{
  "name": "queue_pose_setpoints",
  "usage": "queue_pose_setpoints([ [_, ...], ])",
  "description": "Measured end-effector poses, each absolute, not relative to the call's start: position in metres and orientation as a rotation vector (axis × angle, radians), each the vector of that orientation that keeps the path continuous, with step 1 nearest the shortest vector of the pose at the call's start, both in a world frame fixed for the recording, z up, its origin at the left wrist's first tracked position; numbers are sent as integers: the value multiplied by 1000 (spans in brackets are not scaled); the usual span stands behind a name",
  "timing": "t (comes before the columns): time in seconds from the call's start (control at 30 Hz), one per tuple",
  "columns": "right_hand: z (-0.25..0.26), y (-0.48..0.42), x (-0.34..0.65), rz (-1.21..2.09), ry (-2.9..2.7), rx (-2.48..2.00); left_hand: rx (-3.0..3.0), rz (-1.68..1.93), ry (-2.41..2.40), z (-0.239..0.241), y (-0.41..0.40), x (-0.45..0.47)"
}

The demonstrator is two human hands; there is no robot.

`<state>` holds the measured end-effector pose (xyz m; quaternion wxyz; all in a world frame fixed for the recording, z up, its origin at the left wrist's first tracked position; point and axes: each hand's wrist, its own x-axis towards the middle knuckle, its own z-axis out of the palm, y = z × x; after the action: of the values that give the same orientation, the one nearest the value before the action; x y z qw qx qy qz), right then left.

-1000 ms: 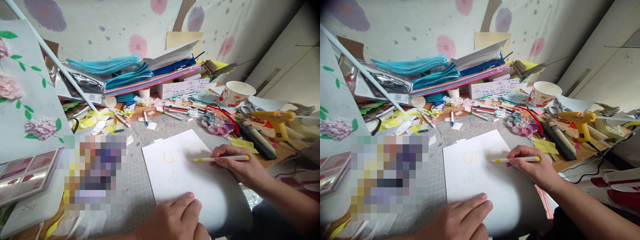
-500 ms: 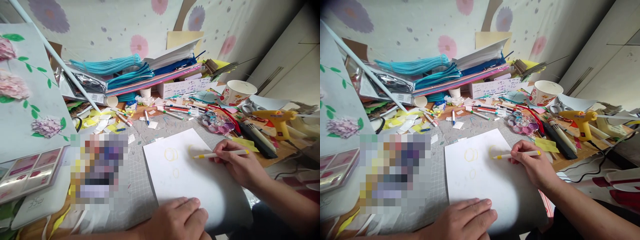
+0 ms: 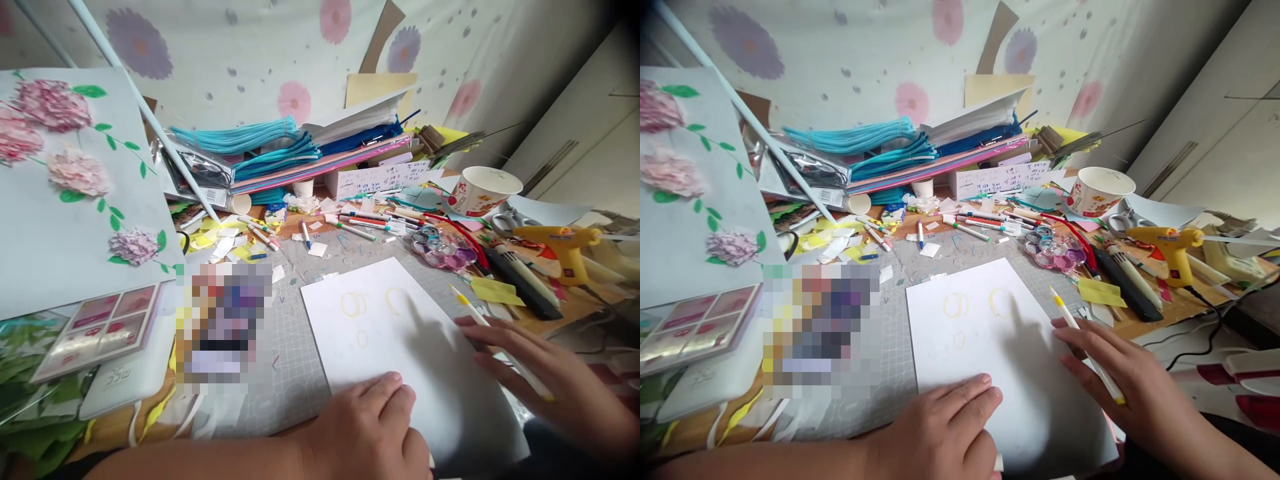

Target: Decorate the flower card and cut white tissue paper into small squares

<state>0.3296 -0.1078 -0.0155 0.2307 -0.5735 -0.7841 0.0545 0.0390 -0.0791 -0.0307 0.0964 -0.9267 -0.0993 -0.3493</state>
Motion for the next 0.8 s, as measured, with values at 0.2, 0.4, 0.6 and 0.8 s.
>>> queue_pose_setpoints([
  [0.2,-33,-114,322,226,-1924,-1647,-2712,-1040,-280,-30,-80,42],
  [0.4,-17,-95,303,512,-1301,-1797,-2706,-1016,-284,-37,-84,42],
  [0.6,-15,-76,297,531,-1251,-1764,-2763,-875,-307,-31,-83,35],
  [0.8,-20,-60,296,410,-1412,-1790,-2820,-787,-381,-26,-81,31],
])
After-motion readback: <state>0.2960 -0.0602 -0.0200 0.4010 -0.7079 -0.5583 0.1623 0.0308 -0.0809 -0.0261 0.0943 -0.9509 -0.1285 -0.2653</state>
